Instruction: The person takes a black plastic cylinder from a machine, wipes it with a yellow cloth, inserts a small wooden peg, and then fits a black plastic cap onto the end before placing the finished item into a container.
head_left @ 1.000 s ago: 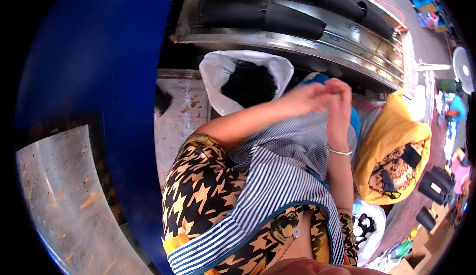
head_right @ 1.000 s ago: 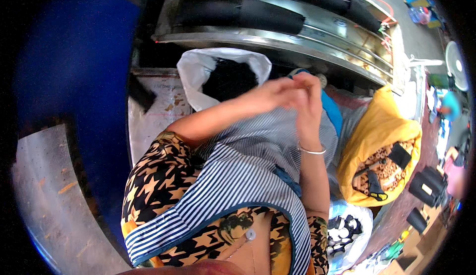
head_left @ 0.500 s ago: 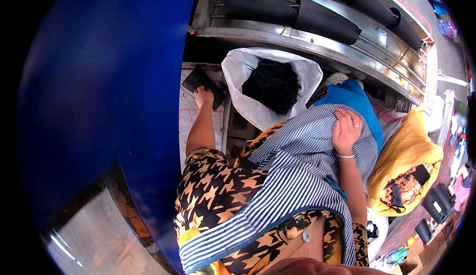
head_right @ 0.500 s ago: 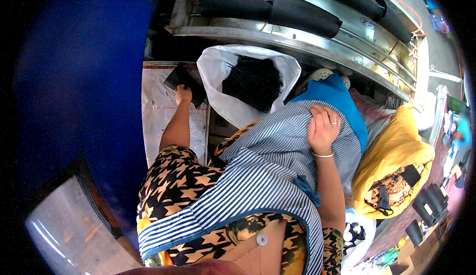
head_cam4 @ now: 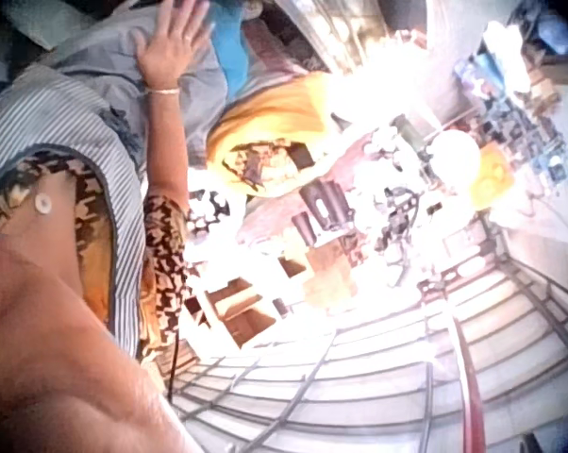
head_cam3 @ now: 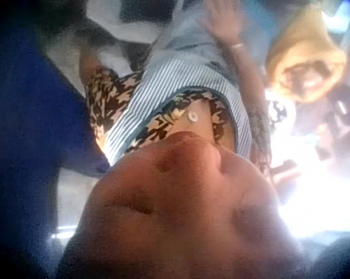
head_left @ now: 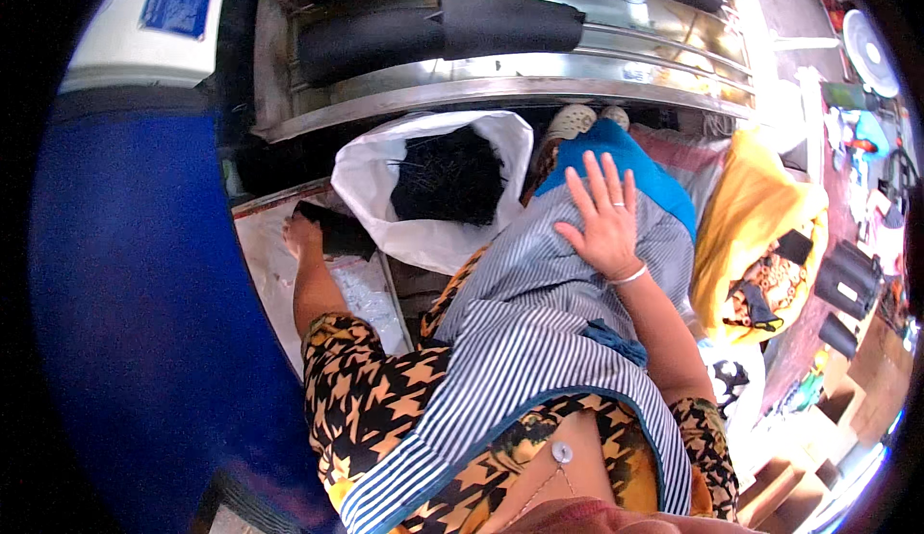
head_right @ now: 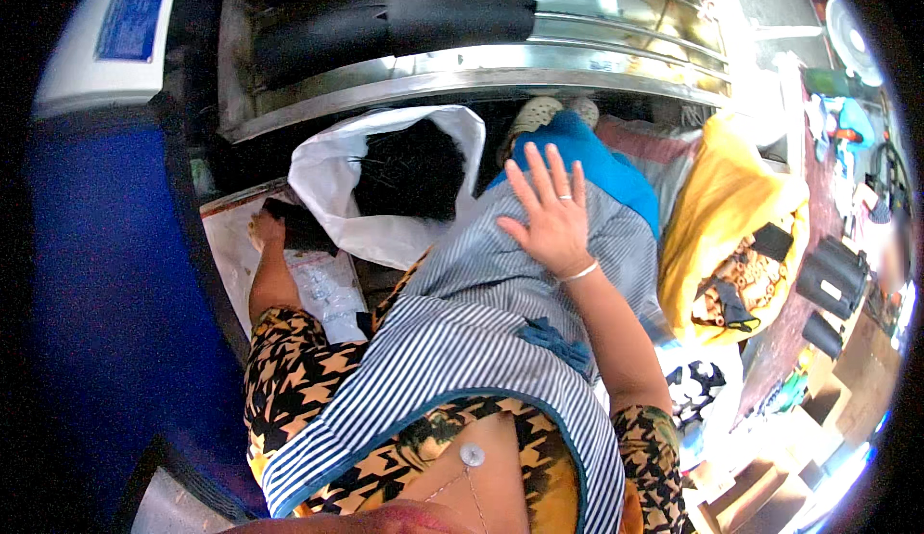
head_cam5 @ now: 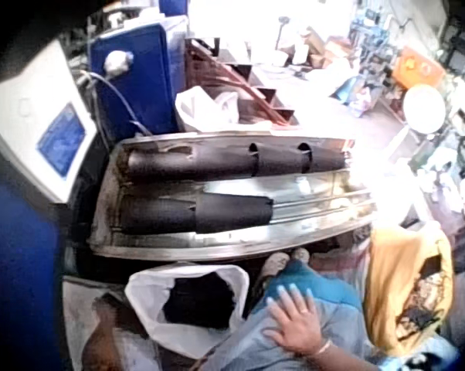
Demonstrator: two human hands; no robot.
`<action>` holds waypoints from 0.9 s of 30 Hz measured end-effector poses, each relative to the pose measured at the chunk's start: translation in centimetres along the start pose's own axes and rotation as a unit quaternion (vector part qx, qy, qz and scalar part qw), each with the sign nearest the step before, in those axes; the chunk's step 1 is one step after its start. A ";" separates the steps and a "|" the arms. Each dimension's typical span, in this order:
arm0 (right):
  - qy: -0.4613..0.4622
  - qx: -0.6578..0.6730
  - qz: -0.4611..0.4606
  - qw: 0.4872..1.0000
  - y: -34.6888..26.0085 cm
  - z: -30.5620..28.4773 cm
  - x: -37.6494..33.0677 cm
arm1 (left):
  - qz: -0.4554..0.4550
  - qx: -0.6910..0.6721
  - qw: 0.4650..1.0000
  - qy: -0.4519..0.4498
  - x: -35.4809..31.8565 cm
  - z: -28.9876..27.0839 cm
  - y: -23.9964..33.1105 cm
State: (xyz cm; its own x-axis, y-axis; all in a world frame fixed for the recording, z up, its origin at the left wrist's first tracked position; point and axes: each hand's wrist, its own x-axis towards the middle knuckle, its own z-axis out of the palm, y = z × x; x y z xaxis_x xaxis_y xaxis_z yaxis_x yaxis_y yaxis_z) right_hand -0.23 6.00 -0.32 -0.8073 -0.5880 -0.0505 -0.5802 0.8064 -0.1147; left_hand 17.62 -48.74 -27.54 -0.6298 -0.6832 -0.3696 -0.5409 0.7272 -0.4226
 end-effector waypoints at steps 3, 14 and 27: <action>0.007 0.013 -0.014 1.000 0.0 0.3 0.4 | -0.024 -0.103 0.993 -0.055 -2.9 1.6 -1.0; 0.036 0.029 0.002 0.999 0.3 0.2 0.0 | -0.423 -0.448 0.787 0.033 -13.4 1.4 -1.1; 0.147 0.195 -0.100 0.965 -3.8 -1.2 1.4 | -0.104 -0.945 0.304 -0.058 -7.8 -14.3 1.2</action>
State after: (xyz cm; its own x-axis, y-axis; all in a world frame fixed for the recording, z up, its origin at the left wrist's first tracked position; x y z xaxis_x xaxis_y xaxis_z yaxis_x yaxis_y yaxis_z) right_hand 0.76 2.17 1.25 -0.7118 -0.6402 0.2889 -0.6897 0.5595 -0.4597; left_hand 13.86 -41.60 -13.31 -0.5076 -0.6455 -0.5707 0.0151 -0.6690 0.7431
